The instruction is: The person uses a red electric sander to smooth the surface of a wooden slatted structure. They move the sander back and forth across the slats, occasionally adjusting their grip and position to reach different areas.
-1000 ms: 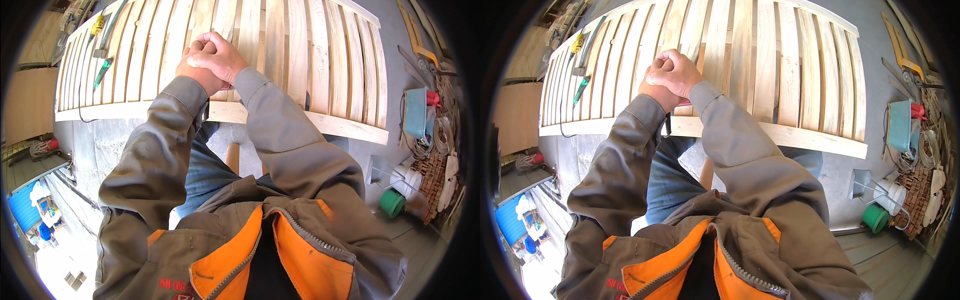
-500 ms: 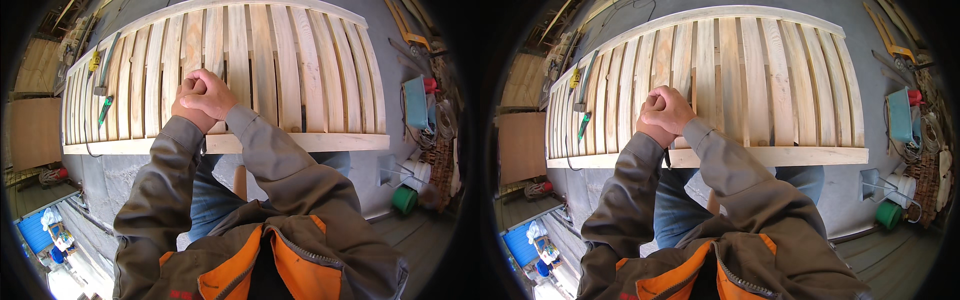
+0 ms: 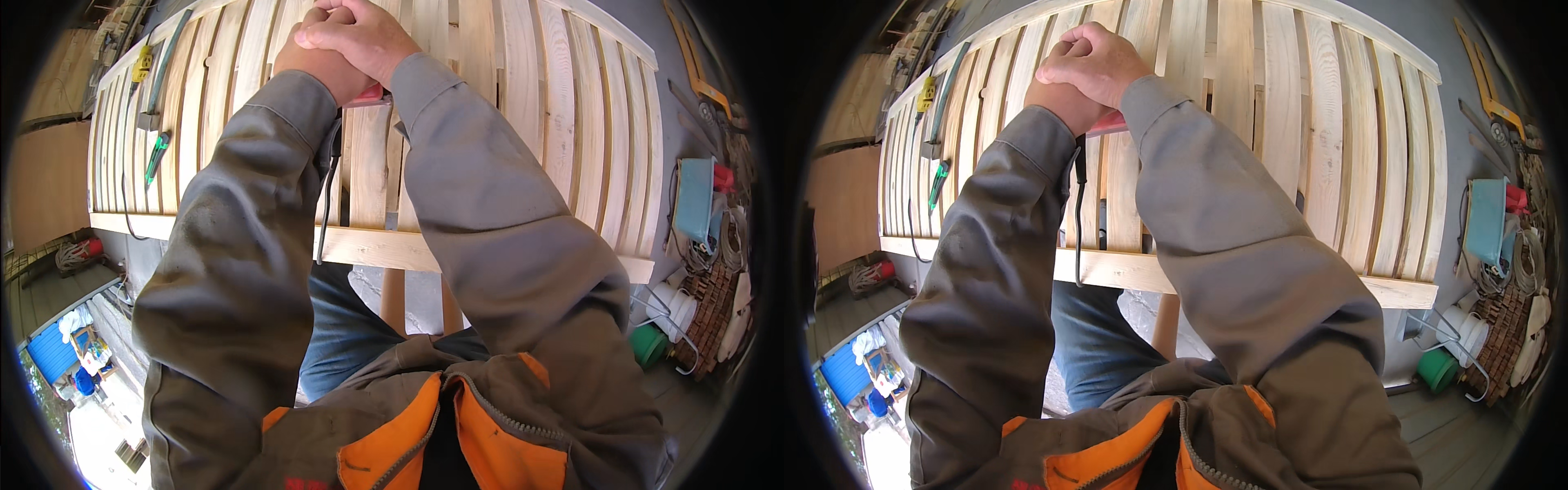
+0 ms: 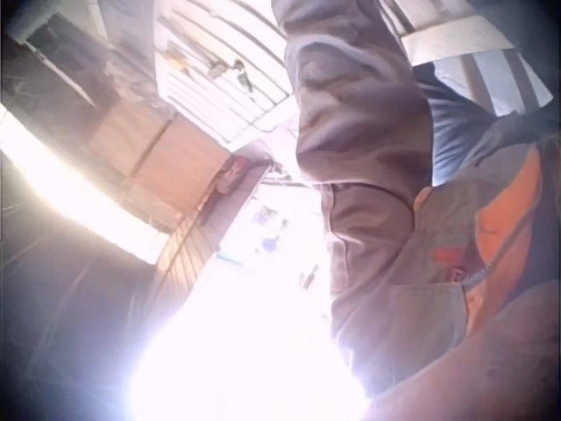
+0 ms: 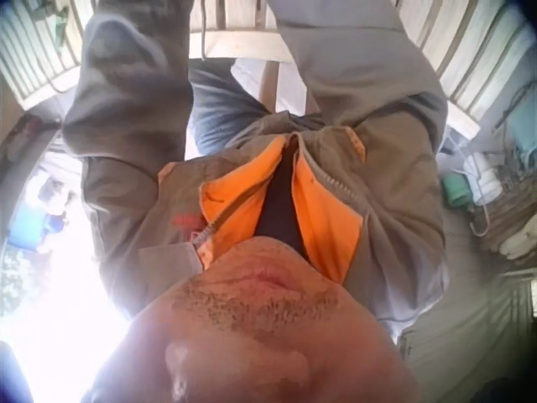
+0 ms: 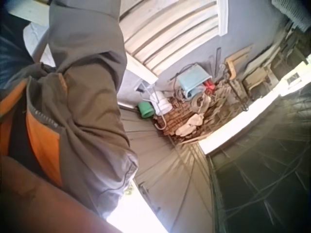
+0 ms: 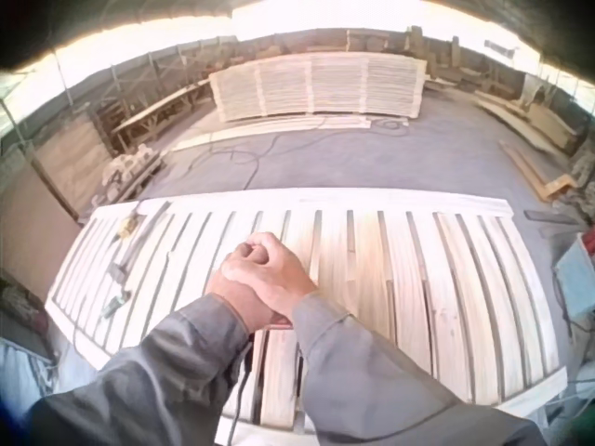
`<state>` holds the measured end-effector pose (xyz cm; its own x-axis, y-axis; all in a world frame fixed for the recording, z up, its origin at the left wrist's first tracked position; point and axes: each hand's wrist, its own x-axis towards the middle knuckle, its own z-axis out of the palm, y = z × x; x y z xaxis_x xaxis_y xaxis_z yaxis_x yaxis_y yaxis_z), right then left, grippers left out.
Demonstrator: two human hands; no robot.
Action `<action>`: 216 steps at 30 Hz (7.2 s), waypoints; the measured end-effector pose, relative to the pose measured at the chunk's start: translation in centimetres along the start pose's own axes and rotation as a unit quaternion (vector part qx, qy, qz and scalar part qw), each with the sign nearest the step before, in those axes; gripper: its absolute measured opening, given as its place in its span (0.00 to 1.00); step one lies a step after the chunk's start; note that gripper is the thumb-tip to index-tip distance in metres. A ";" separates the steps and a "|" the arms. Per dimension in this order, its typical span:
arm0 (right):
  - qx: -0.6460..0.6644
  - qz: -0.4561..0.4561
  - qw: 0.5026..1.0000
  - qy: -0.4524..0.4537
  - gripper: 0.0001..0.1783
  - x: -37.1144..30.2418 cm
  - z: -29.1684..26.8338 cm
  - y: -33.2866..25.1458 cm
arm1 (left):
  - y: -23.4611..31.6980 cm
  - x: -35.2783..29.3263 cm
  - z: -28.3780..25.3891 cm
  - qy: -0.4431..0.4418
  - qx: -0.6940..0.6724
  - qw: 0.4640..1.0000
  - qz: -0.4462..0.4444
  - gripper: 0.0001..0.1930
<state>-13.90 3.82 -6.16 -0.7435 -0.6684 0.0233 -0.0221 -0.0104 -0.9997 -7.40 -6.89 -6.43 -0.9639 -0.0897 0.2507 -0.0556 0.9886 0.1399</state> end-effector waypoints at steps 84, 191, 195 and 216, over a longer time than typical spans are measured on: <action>0.020 0.020 1.000 -0.001 0.39 -5.1 -9.5 -1.4 | 10.6 2.1 0.2 -0.060 -0.027 0.998 -0.007 0.20; 0.092 -0.038 0.995 0.009 0.31 9.0 -14.3 -0.7 | 4.1 17.2 3.1 -0.047 -0.055 0.989 0.130 0.17; 0.082 -0.052 0.995 0.022 0.31 11.0 -15.2 -0.6 | 3.3 19.7 3.4 -0.129 -0.094 0.985 0.070 0.16; 0.043 0.066 0.997 0.015 0.38 -4.0 -10.4 -3.5 | 10.4 5.1 -0.6 -0.113 -0.031 0.993 0.021 0.30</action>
<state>-17.83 14.24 -2.71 -0.7561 -0.6452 -0.1100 0.1340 0.0119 -0.9909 -12.70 2.82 -3.13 -0.9993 -0.0115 0.0365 -0.0042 0.9809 0.1947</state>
